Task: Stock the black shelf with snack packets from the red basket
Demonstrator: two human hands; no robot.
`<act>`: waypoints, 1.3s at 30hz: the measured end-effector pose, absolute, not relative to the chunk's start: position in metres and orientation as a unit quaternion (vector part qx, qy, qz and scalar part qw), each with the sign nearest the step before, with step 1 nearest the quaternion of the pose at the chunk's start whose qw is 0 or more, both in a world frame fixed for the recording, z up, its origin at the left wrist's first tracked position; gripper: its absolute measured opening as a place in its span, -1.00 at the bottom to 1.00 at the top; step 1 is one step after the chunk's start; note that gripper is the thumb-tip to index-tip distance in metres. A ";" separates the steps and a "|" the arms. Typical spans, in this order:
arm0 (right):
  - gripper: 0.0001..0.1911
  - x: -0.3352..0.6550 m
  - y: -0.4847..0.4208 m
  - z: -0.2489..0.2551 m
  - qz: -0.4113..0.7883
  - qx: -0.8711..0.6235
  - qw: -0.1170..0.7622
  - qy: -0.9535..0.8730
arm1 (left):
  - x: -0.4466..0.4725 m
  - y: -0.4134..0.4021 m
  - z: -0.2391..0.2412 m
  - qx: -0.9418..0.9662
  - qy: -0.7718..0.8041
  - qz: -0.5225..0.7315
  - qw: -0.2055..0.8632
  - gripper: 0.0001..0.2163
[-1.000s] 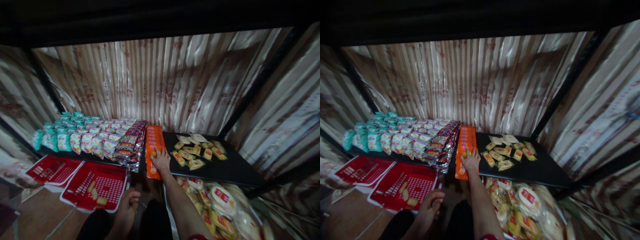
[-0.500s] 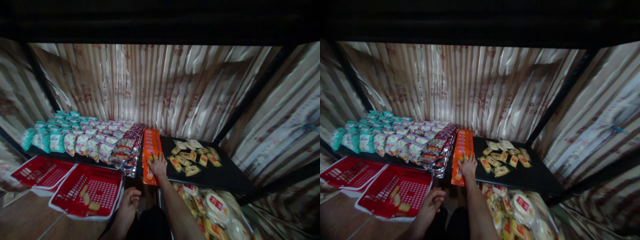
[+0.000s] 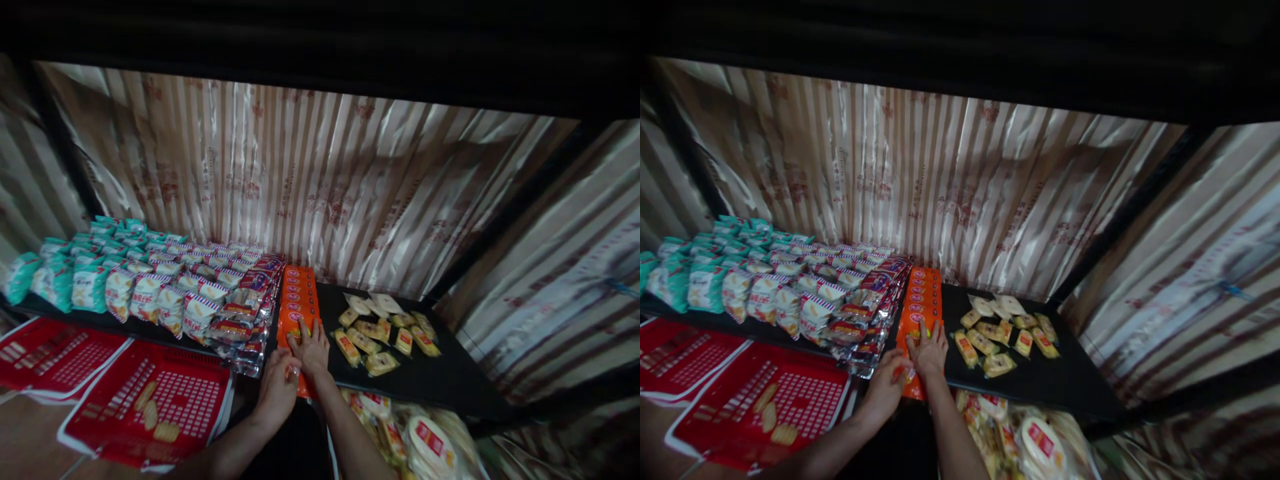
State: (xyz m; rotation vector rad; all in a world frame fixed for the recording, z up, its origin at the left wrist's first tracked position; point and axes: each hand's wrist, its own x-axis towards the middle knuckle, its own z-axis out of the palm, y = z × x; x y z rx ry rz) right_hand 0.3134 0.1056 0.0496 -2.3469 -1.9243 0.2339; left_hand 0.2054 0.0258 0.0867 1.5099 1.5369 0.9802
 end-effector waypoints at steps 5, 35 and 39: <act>-0.42 0.321 0.105 0.050 0.096 -0.754 0.055 -0.648 | 0.231 0.066 0.080 0.636 0.617 0.348 0.306 -0.77; -0.57 0.378 0.193 0.065 0.140 -0.655 0.307 -0.676 | 0.255 0.110 0.030 0.725 0.595 0.342 0.059 -0.67; -0.60 0.400 0.247 0.060 0.181 -0.687 0.305 -0.634 | 0.249 0.112 0.012 0.744 0.558 0.367 -0.007 -0.66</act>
